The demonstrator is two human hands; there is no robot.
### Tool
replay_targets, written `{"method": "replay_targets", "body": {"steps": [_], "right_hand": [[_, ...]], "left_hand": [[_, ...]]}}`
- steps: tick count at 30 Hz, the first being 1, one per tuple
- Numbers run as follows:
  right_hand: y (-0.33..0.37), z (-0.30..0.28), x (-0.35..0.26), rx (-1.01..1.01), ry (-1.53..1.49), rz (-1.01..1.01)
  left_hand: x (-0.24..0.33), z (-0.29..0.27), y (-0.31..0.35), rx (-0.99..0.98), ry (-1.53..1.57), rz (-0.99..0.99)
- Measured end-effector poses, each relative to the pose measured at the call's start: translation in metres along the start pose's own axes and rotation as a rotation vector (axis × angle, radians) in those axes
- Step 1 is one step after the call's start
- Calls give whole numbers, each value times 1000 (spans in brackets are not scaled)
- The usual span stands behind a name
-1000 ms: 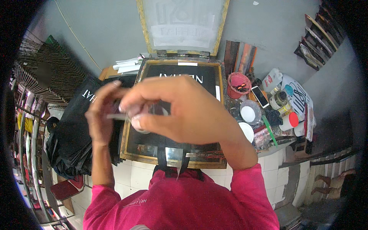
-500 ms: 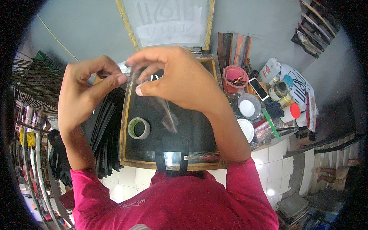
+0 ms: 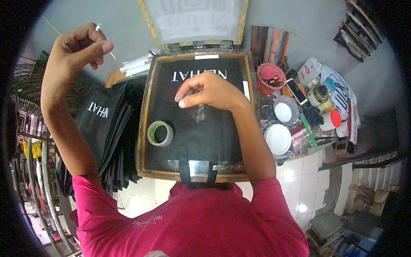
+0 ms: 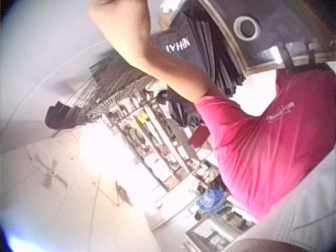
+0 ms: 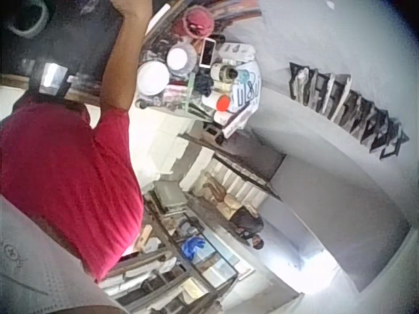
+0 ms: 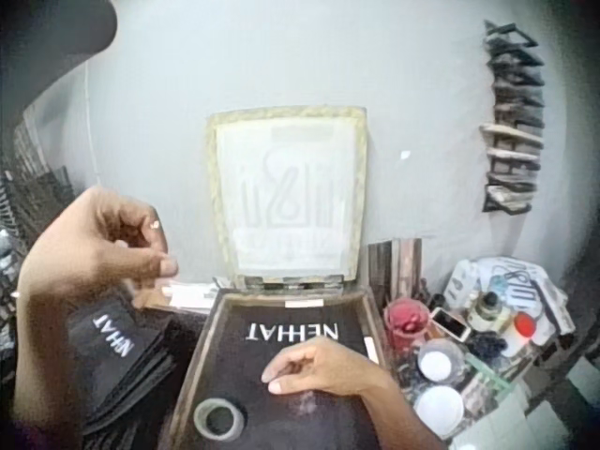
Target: The person aligns a transparent stencil over a black tote bag on a screen printing frame, applies yellow ink from a container using a small green spatula, and spreads the ink across the stencil.
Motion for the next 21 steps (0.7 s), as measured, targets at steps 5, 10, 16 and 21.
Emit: {"method": "replay_targets", "body": {"steps": [5,10,16,21], "right_hand": [[11,-9,22,73,-124,113],[34,-31,31,339,-121,160],[55,-74,22,657,-83,109],[59,-75,13,788,-66,104]], "left_hand": [[-24,-9,0,22,5,-3],[-65,13,7,82,152,-111],[-124,69,10,182,460,-282],[-163,108,19,252,617,-263]]}}
Point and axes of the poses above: each hand's wrist, its own y-axis away from the middle knuckle, its own z-axis out of the palm, x = y × z, the point moved 2 cm from there along -y, towards the middle knuckle
